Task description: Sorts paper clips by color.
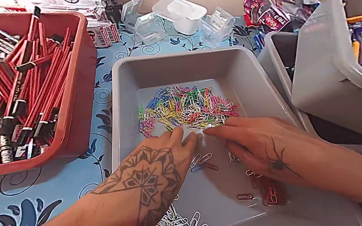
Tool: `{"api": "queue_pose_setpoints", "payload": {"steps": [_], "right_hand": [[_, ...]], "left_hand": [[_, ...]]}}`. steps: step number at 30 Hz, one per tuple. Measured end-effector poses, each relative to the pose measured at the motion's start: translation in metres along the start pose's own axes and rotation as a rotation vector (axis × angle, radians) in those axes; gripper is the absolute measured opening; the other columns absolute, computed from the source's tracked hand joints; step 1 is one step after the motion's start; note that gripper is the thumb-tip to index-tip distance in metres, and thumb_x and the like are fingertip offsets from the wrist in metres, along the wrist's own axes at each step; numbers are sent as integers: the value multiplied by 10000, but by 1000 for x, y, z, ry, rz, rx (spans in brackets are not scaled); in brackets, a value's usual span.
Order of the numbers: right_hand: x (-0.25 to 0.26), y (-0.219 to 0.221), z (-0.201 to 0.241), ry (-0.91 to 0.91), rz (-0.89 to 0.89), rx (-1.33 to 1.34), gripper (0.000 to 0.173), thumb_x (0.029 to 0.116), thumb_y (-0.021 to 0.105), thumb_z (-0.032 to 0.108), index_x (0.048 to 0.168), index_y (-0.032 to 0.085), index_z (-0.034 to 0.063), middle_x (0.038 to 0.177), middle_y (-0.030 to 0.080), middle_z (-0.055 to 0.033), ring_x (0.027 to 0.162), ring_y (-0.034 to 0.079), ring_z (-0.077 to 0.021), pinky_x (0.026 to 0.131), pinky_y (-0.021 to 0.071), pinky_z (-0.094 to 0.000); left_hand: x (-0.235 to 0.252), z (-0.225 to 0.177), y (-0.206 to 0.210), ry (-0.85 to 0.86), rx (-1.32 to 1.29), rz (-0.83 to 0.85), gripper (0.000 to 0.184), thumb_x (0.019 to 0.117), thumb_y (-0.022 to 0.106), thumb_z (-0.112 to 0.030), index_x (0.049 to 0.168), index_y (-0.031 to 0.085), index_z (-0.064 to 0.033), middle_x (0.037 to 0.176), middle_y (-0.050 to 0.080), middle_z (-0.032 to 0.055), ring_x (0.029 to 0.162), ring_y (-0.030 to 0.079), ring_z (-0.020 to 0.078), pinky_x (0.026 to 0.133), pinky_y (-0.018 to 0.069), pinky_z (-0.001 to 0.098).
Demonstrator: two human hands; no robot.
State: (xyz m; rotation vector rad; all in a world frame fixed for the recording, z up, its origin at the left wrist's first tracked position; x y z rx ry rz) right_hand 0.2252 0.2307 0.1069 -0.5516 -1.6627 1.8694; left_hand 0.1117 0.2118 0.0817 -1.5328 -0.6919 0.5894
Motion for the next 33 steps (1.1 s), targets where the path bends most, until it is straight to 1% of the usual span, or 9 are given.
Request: {"api": "queue_pose_setpoints", "payload": {"steps": [4, 8, 11, 18, 23, 28, 30, 32, 33], "right_hand": [[7, 6, -4, 17, 77, -44, 439, 952, 465, 190, 1327, 693, 180, 790, 604, 9, 627, 564, -100, 502, 384, -243], [11, 12, 3, -65, 122, -31, 422, 937, 479, 181, 1293, 705, 209, 817, 600, -9, 613, 571, -117, 473, 390, -258], [8, 8, 1, -56, 68, -22, 429, 936, 460, 194, 1284, 710, 223, 813, 603, 13, 633, 574, -97, 488, 396, -243], [8, 10, 5, -110, 63, -80, 504, 957, 459, 180, 1424, 636, 246, 808, 569, -13, 580, 543, -123, 442, 351, -249], [8, 16, 7, -128, 105, -67, 474, 943, 481, 172, 1375, 669, 227, 823, 581, -16, 600, 567, -139, 450, 369, -266], [4, 17, 9, -132, 129, -8, 431, 926, 492, 180, 1293, 712, 229, 807, 584, -4, 602, 574, -113, 461, 400, -254], [3, 13, 7, -118, 90, -23, 427, 921, 471, 191, 1280, 702, 203, 807, 578, 17, 597, 556, -87, 465, 398, -237], [4, 12, 3, -95, 84, -51, 464, 925, 474, 174, 1343, 675, 184, 843, 606, 0, 608, 569, -104, 470, 411, -254], [4, 14, 2, -76, 110, -65, 473, 927, 482, 165, 1361, 667, 196, 839, 600, -7, 614, 576, -121, 474, 411, -268]], "left_hand": [[-8, -8, -9, 97, -72, -86, 426, 896, 463, -137, 1234, 720, -99, 781, 559, 78, 553, 549, 221, 421, 366, 322], [-5, -5, -11, 57, 15, -149, 506, 883, 480, -140, 1347, 650, -31, 815, 562, 82, 546, 540, 209, 417, 358, 309], [-8, -6, -7, 80, 35, -148, 445, 874, 482, -130, 1245, 705, -29, 809, 562, 74, 551, 538, 186, 414, 359, 290], [-29, -24, -9, 110, -39, -61, 337, 886, 511, -17, 1135, 729, 51, 825, 625, 161, 601, 618, 278, 443, 419, 346], [-45, -33, -17, 140, -175, 134, 281, 913, 528, 35, 1112, 724, 56, 861, 643, 196, 648, 641, 314, 479, 445, 376], [-24, -13, -23, 49, -52, -163, 490, 897, 470, -99, 1345, 650, -21, 774, 579, 95, 542, 542, 235, 428, 362, 331], [-11, -2, -16, 22, -41, -116, 482, 913, 482, -135, 1363, 637, -62, 811, 570, 65, 556, 546, 188, 428, 376, 293], [-1, 6, -11, -34, -56, 59, 374, 1001, 502, -127, 1344, 647, -89, 933, 648, 93, 722, 645, 190, 543, 475, 286], [2, 9, -8, -42, -55, 109, 366, 1002, 522, -130, 1341, 654, -92, 958, 657, 101, 768, 656, 198, 569, 479, 290]]}}
Point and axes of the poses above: each hand's wrist, its own x-axis towards the middle knuckle, its own y-axis out of the palm, z = x × y, the point moved 9 cm from there along x, towards the middle knuckle
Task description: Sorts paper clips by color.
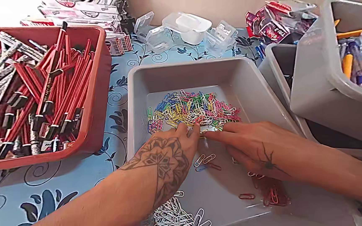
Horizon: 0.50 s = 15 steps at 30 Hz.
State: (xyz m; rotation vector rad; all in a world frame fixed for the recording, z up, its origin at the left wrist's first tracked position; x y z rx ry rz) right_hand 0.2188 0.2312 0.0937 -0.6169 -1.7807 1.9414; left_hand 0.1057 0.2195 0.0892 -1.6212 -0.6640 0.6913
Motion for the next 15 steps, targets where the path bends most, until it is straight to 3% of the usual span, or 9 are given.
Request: {"api": "queue_pose_setpoints", "payload": {"steps": [2, 5, 8, 11, 15], "right_hand": [[-1, 3, -2, 25, 43, -20, 479, 936, 490, 169, 1380, 661, 218, 853, 621, -22, 648, 608, -147, 493, 432, -289], [-4, 1, -7, 48, 9, -39, 423, 932, 480, 193, 1282, 718, 208, 825, 619, -5, 662, 613, -144, 504, 433, -284], [-4, -5, -8, 82, -19, -74, 393, 924, 483, 177, 1216, 746, 165, 779, 616, -14, 646, 616, -160, 489, 415, -296], [-2, -5, -8, 97, -23, -86, 392, 931, 480, 188, 1227, 735, 153, 768, 600, -13, 618, 598, -155, 474, 391, -290], [-1, -4, 4, -14, -48, -38, 431, 933, 474, 190, 1293, 711, 179, 806, 619, -10, 637, 603, -142, 483, 410, -275]], "left_hand": [[5, 2, 5, -2, 28, 17, 403, 972, 568, -146, 1362, 634, -73, 975, 624, 112, 754, 649, 211, 551, 481, 301], [-4, -1, 8, 9, 35, -56, 411, 930, 579, -113, 1326, 662, -38, 984, 635, 155, 691, 654, 254, 515, 487, 328], [-17, -12, 7, 53, 103, -140, 411, 885, 528, -65, 1259, 682, 8, 859, 605, 144, 609, 598, 252, 453, 404, 326], [-32, -26, 5, 74, 126, -187, 399, 894, 487, -30, 1218, 712, 34, 818, 612, 158, 580, 601, 272, 438, 396, 340], [-52, -37, 0, 102, 132, -65, 304, 933, 482, 43, 1097, 738, 39, 793, 619, 162, 609, 602, 284, 499, 401, 367]]}}
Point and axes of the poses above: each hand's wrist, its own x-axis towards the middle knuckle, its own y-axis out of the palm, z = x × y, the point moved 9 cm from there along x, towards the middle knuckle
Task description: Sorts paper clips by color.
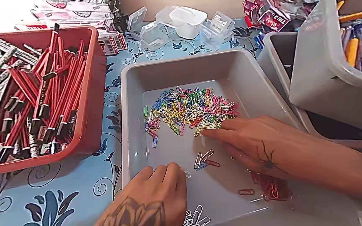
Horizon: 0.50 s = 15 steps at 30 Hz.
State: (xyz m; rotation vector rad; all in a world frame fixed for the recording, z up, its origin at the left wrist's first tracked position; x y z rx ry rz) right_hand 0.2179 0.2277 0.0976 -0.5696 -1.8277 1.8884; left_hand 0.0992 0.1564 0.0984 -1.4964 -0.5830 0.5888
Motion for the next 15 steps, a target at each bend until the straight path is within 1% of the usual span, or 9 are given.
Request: {"api": "queue_pose_setpoints", "payload": {"steps": [3, 5, 6, 8, 10, 11, 12, 13, 15], "right_hand": [[-4, -2, 13, -60, -20, 14, 389, 940, 468, 188, 1198, 760, 175, 784, 607, -10, 633, 608, -147, 457, 400, -267], [-8, -1, 20, -64, -27, 12, 378, 941, 458, 193, 1145, 773, 152, 753, 595, -12, 608, 602, -155, 435, 388, -270], [-10, 1, 24, -62, -32, 6, 374, 932, 455, 190, 1122, 772, 135, 741, 595, -18, 602, 603, -167, 434, 389, -280], [-12, 5, 34, -80, -51, 5, 385, 899, 465, 160, 1134, 764, 97, 737, 617, -49, 590, 614, -206, 431, 407, -308], [-9, 5, 42, -106, -31, 57, 445, 906, 474, 137, 1279, 715, 109, 763, 609, -64, 579, 592, -216, 430, 388, -311], [-7, 4, 44, -115, -10, 98, 492, 922, 478, 134, 1381, 655, 127, 779, 594, -58, 575, 572, -204, 433, 374, -303], [-5, 2, 45, -114, -17, 113, 523, 929, 474, 140, 1432, 616, 141, 779, 584, -48, 568, 557, -189, 430, 359, -293], [-3, 0, 45, -116, -40, 104, 527, 928, 471, 146, 1434, 614, 142, 776, 581, -41, 564, 551, -183, 427, 351, -287], [-3, 0, 46, -121, -73, 64, 458, 925, 460, 153, 1320, 688, 116, 759, 586, -34, 565, 559, -182, 424, 355, -285]], "left_hand": [[-9, -1, -4, 20, 27, 99, 237, 929, 475, 74, 931, 710, 41, 815, 607, 165, 672, 601, 290, 565, 402, 387], [-11, 0, -8, 23, 33, 83, 212, 929, 478, 66, 833, 662, 24, 836, 607, 168, 688, 602, 285, 574, 406, 380], [-12, 0, -10, 16, 28, 64, 205, 934, 482, 64, 833, 656, 23, 855, 619, 174, 695, 609, 288, 574, 415, 379], [-14, 2, -15, -4, 14, 0, 199, 941, 481, 45, 911, 677, 30, 892, 646, 185, 709, 628, 304, 579, 437, 389], [-16, 8, -20, -44, -3, -153, 262, 966, 467, -11, 1017, 722, 16, 900, 678, 179, 710, 640, 316, 582, 454, 405], [-17, 13, -21, -60, -16, -225, 287, 979, 458, -44, 1051, 733, -2, 897, 687, 169, 717, 646, 315, 590, 467, 406], [-18, 18, -21, -75, -35, -273, 305, 990, 450, -61, 1081, 738, -17, 891, 685, 158, 729, 643, 310, 602, 470, 401], [-19, 22, -20, -81, -51, -302, 308, 993, 445, -67, 1084, 736, -26, 879, 679, 147, 731, 638, 301, 607, 468, 392], [-20, 24, -16, -75, -75, -319, 306, 986, 441, -68, 1072, 731, -26, 871, 673, 134, 734, 635, 289, 619, 470, 383]]}}
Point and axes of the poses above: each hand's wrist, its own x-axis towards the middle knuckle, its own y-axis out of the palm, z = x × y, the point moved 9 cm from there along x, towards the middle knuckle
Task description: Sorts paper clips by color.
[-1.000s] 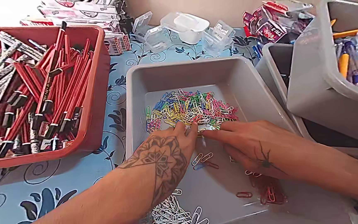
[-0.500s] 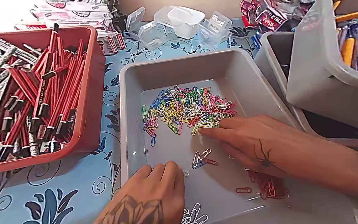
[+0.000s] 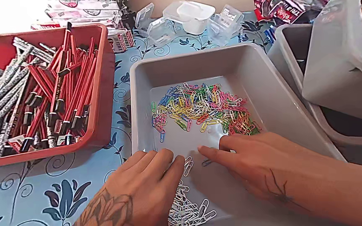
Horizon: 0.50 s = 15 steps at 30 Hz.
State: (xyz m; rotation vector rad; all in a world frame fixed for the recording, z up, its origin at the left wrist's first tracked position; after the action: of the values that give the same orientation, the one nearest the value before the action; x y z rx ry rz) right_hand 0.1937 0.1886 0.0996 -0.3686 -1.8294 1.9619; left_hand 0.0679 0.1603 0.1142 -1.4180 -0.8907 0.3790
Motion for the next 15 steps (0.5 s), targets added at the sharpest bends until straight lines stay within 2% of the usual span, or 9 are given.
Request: {"api": "queue_pose_setpoints", "payload": {"steps": [2, 4, 6, 8, 11, 13, 15], "right_hand": [[2, 6, 5, -16, 27, -16, 410, 919, 454, 133, 1229, 719, 86, 753, 590, -49, 573, 574, -202, 428, 369, -300], [8, 11, 16, -53, 66, 10, 370, 929, 489, 104, 1213, 723, 66, 766, 614, -92, 577, 610, -243, 420, 400, -329], [12, 9, 27, -114, 68, 82, 337, 935, 524, 95, 1206, 724, 75, 757, 598, -99, 558, 600, -248, 408, 391, -331], [16, 6, 30, -110, 52, 86, 353, 939, 520, 121, 1239, 691, 47, 753, 588, -85, 559, 590, -233, 419, 386, -317], [22, 12, 26, -48, 147, 75, 412, 941, 527, 78, 1328, 606, -40, 816, 621, -127, 642, 639, -274, 479, 438, -344], [25, 18, 27, -86, 171, 149, 390, 913, 582, 64, 1290, 644, -15, 849, 633, -142, 654, 647, -283, 474, 444, -355], [25, 14, 26, -123, 139, 229, 325, 867, 617, 102, 1179, 698, 60, 842, 626, -110, 652, 637, -255, 468, 441, -350]], "left_hand": [[0, 0, 2, 4, -22, -2, 311, 977, 439, -65, 1069, 734, -25, 880, 677, 130, 749, 643, 283, 633, 475, 381], [2, 2, 2, -17, -59, -13, 314, 973, 440, -69, 1078, 735, -41, 914, 690, 124, 795, 662, 272, 658, 493, 364], [4, 8, 1, -48, -132, -53, 332, 973, 435, -85, 1092, 744, -61, 957, 711, 117, 839, 671, 247, 688, 507, 339], [5, 15, 0, -75, -210, -90, 332, 980, 435, -107, 1094, 747, -79, 968, 716, 104, 864, 668, 213, 719, 508, 306], [6, 21, -2, -100, -283, -155, 321, 975, 445, -120, 1074, 748, -84, 951, 720, 89, 874, 660, 165, 750, 496, 261], [7, 23, -3, -95, -307, -179, 318, 988, 446, -138, 1074, 749, -88, 955, 729, 77, 888, 663, 145, 758, 494, 249], [8, 24, 0, -87, -317, -180, 327, 995, 435, -152, 1072, 748, -94, 953, 729, 67, 882, 660, 139, 747, 491, 253]]}}
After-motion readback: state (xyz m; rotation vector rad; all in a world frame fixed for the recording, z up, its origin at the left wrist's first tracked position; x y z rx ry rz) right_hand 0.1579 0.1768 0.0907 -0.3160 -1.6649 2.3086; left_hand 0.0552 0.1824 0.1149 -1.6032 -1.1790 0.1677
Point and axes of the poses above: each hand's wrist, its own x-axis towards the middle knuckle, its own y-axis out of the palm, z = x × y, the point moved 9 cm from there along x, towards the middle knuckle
